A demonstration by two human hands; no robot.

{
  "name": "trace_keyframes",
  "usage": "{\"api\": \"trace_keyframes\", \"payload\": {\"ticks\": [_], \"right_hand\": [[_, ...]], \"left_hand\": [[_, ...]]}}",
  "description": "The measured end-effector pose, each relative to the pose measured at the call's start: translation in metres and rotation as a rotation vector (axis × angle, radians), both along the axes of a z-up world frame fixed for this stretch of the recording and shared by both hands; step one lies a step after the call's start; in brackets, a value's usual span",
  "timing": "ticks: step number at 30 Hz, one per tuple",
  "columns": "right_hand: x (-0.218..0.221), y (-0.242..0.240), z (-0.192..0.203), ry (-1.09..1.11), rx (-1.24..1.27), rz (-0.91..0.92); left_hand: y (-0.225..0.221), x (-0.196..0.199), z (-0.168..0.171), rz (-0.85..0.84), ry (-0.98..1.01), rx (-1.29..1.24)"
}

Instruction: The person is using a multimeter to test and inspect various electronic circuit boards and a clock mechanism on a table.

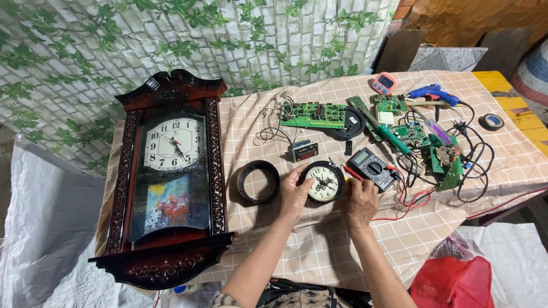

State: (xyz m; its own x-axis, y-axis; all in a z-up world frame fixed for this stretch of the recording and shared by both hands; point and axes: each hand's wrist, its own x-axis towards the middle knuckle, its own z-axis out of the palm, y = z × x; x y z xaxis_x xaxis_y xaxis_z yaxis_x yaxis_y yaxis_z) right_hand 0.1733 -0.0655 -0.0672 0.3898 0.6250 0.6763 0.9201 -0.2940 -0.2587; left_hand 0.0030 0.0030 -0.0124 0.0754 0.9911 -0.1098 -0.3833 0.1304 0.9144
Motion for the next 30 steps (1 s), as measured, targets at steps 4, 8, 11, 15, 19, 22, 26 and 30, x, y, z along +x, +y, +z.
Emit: {"api": "trace_keyframes", "payload": {"ticks": [4,8,11,15,19,22,26,30], "right_hand": [[-0.002,-0.007,0.016,0.101,0.051,0.108],[-0.002,-0.014,0.03,0.283,0.067,0.258],[-0.005,-0.011,0.03,0.36,0.067,0.297],[-0.004,-0.002,0.021,0.354,0.071,0.31],[-0.002,0.004,0.013,0.369,0.042,0.306],[-0.002,0.004,0.015,0.363,-0.019,0.293],[0.0,0.003,0.02,0.303,-0.115,0.283],[0.001,-0.002,0.024,0.292,-0.144,0.274]], "left_hand": [[0.002,0.0,0.002,-0.003,0.022,0.02],[0.008,0.005,-0.008,-0.014,0.026,0.027],[0.013,0.011,-0.013,-0.032,0.038,0.046],[0.016,0.014,-0.009,-0.022,0.073,0.085],[0.016,0.015,-0.007,0.011,0.182,0.151],[0.02,0.013,-0.013,0.035,0.324,0.228],[0.017,0.013,-0.008,0.063,0.461,0.331],[0.014,0.013,-0.004,0.07,0.466,0.347]]}}
